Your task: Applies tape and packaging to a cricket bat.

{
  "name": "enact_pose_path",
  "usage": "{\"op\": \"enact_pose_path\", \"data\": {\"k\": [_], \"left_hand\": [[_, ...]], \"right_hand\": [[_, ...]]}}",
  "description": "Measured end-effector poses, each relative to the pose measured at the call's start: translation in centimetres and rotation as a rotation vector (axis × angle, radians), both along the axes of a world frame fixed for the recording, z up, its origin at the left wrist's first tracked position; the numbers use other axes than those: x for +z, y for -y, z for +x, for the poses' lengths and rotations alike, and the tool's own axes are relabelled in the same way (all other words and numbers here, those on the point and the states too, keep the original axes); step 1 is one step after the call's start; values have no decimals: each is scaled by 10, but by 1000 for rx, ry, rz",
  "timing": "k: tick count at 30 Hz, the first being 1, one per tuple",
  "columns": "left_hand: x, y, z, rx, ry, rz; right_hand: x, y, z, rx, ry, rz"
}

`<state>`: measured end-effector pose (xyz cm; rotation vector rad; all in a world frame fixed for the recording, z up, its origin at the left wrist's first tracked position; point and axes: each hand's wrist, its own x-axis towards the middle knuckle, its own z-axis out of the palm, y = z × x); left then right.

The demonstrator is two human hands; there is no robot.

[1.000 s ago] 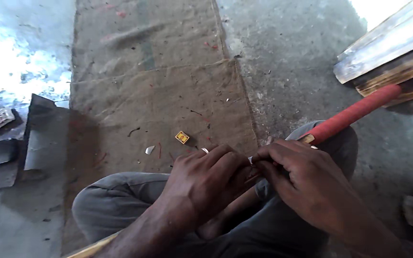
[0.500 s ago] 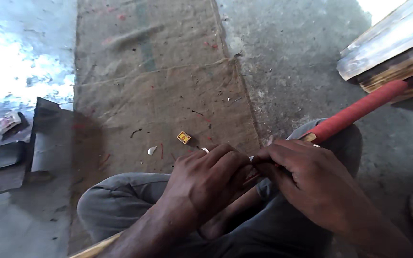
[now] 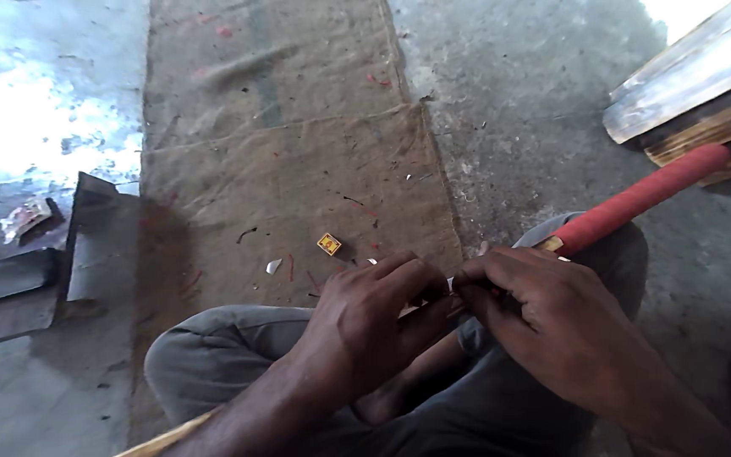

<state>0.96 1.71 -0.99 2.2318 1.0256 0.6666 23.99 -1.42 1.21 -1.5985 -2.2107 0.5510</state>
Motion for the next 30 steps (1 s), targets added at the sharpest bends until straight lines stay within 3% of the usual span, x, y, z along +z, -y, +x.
{"op": "enact_pose_path", "data": {"k": [3,8,12,16,30], "left_hand": [[-1,0,0,12,-53,-89],[3,0,1,196,-196,-196],[9,1,-6,144,10,-336],[7,5,-6,56,73,-269],[3,2,6,115,33,-248]], "right_hand": [[0,1,0,1,7,-10],[-1,-2,1,50,12,-14],[-1,-3,0,44,8,-15],[0,-3,0,42,6,-22],[-3,-5,-2,0,16,-2]]}}
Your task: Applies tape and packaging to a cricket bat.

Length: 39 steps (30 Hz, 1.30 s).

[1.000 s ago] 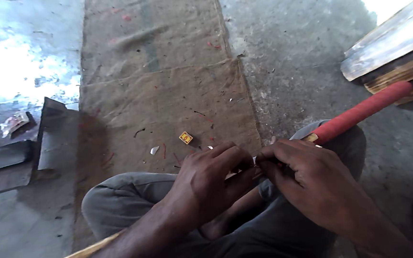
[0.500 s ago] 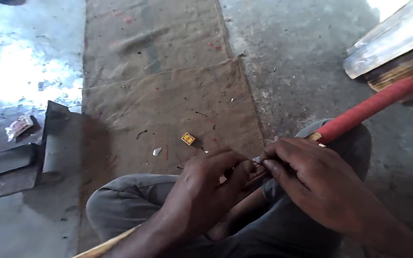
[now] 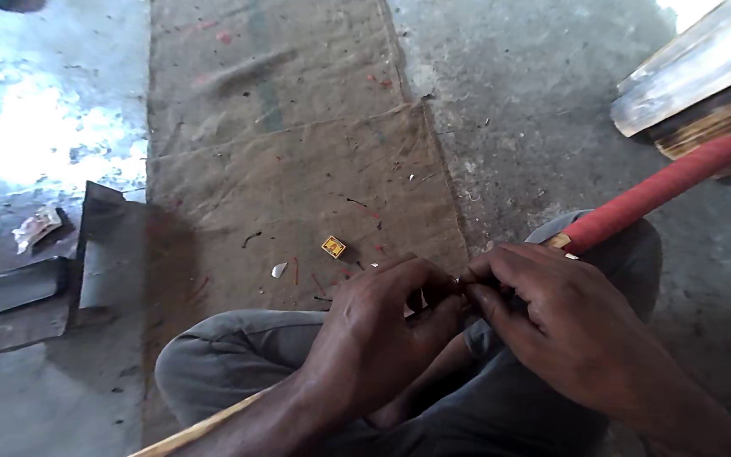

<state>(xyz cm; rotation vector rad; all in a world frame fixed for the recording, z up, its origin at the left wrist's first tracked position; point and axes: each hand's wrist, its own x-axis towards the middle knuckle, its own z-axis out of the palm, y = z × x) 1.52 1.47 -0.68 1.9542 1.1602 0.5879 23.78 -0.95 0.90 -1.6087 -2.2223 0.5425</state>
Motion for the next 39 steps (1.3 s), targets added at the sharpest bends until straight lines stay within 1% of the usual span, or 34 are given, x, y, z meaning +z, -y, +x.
{"op": "enact_pose_path", "data": {"k": [4,7,9,12,14,15,16,17,19,21,23,28,30,32,36,39], "left_hand": [[3,0,2,-39,93,-100],[3,1,2,-106,231,-138],[2,2,3,-210,289,-82],[-2,3,7,-323,301,57],[-3,1,5,-345,319,66],[-3,0,4,-353,326,52],[-4,-1,3,-360,336,32],[-5,0,3,-364,339,21],[-5,1,4,-365,340,24],[-5,1,5,-367,335,36],[-6,1,6,-371,326,53],[-7,2,6,-375,304,107],[-7,2,6,-384,307,116],[-7,2,6,-385,295,124],[-8,4,7,-393,252,135],[-9,9,9,-378,184,196]], "right_hand": [[0,1,2,12,-36,-10],[0,1,9,35,-153,-54],[1,0,15,55,-244,-113],[1,-2,20,67,-396,-192],[0,-5,28,76,-573,-247],[0,-6,33,74,-665,-243],[-2,-6,37,67,-708,-195],[-3,-5,42,75,-680,-123],[-4,-3,49,130,-501,11],[-7,2,49,171,-315,90],[-14,3,48,179,-208,151],[-22,1,41,146,-116,272],[-25,1,39,140,-124,300],[-31,3,34,93,-230,266],[-30,10,25,-43,-570,49],[-22,12,25,-124,-927,-77]]}}
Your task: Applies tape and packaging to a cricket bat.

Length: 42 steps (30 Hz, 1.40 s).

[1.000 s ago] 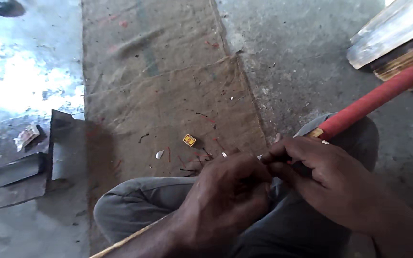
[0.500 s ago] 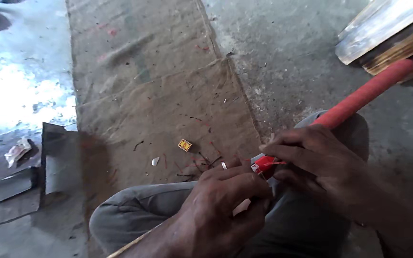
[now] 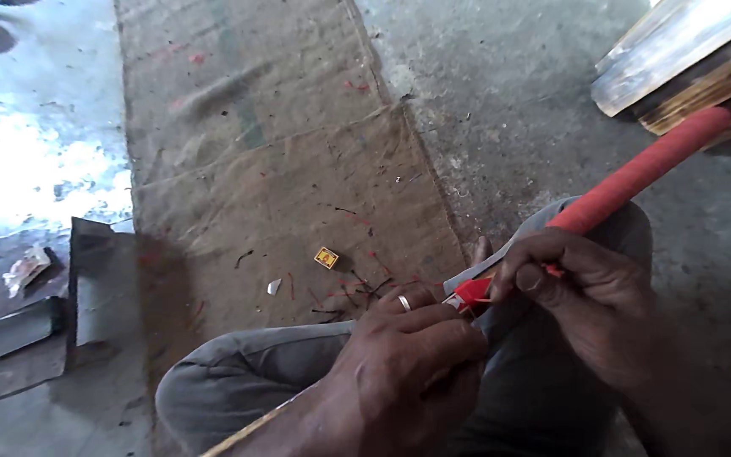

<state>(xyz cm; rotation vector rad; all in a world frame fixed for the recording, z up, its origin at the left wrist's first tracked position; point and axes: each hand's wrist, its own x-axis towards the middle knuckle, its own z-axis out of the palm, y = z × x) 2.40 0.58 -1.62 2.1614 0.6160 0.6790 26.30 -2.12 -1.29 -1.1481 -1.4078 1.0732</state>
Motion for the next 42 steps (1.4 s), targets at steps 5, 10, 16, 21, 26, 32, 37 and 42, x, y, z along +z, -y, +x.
{"op": "enact_pose_path", "data": {"k": [5,10,16,21,26,32,37,42], "left_hand": [[10,4,1,230,-144,9],[9,0,-3,312,-469,-53],[8,1,-1,200,-528,-250],[5,9,-2,290,-564,-161],[2,9,1,285,-502,-145],[1,7,2,235,-525,-131],[-1,7,2,243,-511,-110],[-8,12,5,280,-483,19]], "right_hand": [[9,-6,38,-140,-517,-4],[-3,17,147,-441,999,-61],[21,41,35,-115,980,326],[15,9,15,119,1063,522],[24,-18,22,362,923,393],[37,-48,16,647,721,235],[33,-64,17,807,644,73],[34,-60,3,605,653,-61]]}}
